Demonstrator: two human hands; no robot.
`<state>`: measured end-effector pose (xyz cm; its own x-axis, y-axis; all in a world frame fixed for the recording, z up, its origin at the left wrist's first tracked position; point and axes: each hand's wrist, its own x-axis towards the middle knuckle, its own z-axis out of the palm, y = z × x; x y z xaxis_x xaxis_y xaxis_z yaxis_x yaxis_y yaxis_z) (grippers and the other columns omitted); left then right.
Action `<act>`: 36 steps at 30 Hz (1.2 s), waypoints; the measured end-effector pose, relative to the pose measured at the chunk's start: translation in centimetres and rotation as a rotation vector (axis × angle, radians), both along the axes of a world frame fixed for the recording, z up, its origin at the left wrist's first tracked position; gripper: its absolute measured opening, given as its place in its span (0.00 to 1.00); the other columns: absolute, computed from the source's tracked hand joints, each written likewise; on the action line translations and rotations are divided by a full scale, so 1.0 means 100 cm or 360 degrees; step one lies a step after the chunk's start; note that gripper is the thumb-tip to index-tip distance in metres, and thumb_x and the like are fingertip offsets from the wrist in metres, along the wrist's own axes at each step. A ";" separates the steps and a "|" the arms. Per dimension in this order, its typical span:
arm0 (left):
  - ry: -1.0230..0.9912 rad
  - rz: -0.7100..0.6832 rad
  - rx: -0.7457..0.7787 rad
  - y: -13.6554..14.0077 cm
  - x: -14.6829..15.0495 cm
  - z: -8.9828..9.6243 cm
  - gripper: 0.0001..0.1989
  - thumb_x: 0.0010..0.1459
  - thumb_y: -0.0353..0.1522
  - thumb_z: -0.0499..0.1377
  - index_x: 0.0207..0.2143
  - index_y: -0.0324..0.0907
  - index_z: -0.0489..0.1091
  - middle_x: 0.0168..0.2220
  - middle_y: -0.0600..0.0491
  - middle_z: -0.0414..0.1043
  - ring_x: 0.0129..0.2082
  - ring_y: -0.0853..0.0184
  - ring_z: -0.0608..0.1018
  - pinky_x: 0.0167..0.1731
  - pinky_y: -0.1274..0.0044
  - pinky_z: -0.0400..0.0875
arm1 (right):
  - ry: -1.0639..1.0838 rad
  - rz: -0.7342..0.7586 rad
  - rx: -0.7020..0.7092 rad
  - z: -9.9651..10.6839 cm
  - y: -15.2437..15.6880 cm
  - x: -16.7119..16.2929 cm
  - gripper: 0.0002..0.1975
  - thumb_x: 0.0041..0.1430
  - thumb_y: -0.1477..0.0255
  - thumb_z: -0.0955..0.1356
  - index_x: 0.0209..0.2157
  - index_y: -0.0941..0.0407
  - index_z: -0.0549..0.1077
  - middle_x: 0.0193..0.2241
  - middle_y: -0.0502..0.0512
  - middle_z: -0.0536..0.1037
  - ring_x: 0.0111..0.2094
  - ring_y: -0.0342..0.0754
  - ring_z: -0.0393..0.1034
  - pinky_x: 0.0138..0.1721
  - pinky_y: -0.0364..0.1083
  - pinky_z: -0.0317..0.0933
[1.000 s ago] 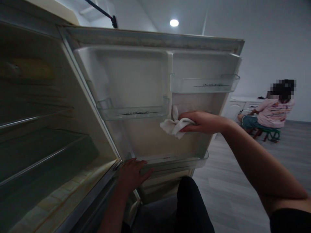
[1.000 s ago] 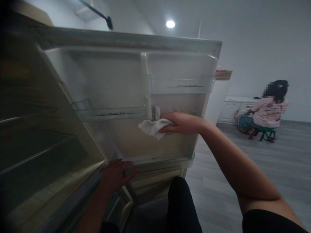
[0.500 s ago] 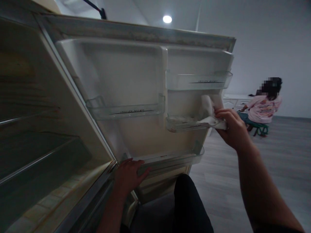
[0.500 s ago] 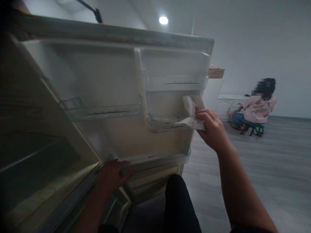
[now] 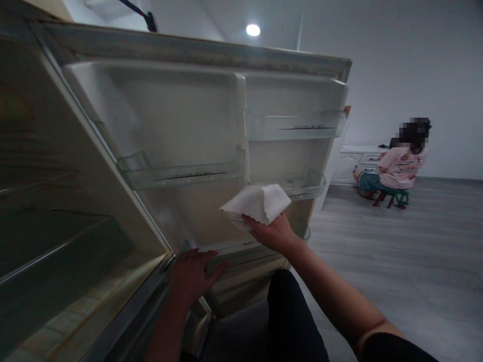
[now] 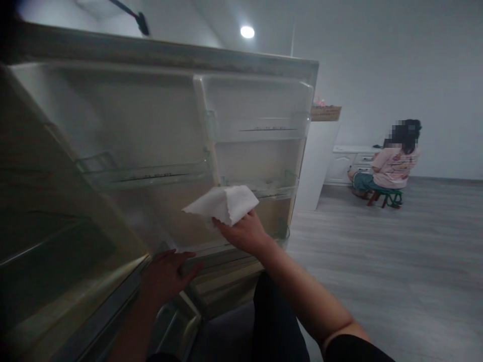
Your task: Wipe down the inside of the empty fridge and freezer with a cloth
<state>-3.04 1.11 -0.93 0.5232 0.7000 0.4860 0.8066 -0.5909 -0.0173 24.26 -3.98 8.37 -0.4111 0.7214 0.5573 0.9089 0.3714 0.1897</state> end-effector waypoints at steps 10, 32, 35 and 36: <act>-0.0013 -0.0018 0.0004 -0.002 0.002 0.001 0.25 0.60 0.53 0.57 0.42 0.46 0.83 0.38 0.47 0.84 0.46 0.47 0.82 0.50 0.58 0.74 | 0.1050 -0.0420 0.1005 -0.022 -0.024 0.078 0.22 0.61 0.70 0.65 0.57 0.53 0.71 0.60 0.69 0.67 0.66 0.65 0.58 0.60 0.68 0.58; 0.0004 0.0008 -0.0104 -0.001 -0.002 0.003 0.26 0.59 0.54 0.58 0.43 0.46 0.83 0.40 0.45 0.84 0.48 0.46 0.82 0.51 0.58 0.74 | 0.3670 0.1493 -0.0491 0.020 -0.015 -0.036 0.17 0.66 0.69 0.61 0.50 0.49 0.77 0.51 0.52 0.80 0.61 0.50 0.68 0.64 0.61 0.60; -0.0020 0.0007 -0.0108 -0.001 -0.003 0.003 0.25 0.59 0.54 0.58 0.43 0.46 0.83 0.40 0.46 0.84 0.49 0.46 0.82 0.52 0.57 0.74 | 0.3734 0.1443 -0.0474 0.024 -0.028 -0.015 0.17 0.66 0.72 0.61 0.49 0.48 0.78 0.49 0.51 0.82 0.59 0.49 0.70 0.64 0.60 0.61; -0.0020 0.0009 -0.0113 -0.002 -0.003 0.004 0.25 0.59 0.54 0.58 0.43 0.46 0.83 0.40 0.45 0.84 0.49 0.45 0.82 0.52 0.56 0.74 | 0.3752 0.1429 -0.0424 0.024 -0.032 -0.006 0.17 0.66 0.73 0.61 0.49 0.48 0.78 0.48 0.51 0.82 0.58 0.48 0.71 0.63 0.60 0.62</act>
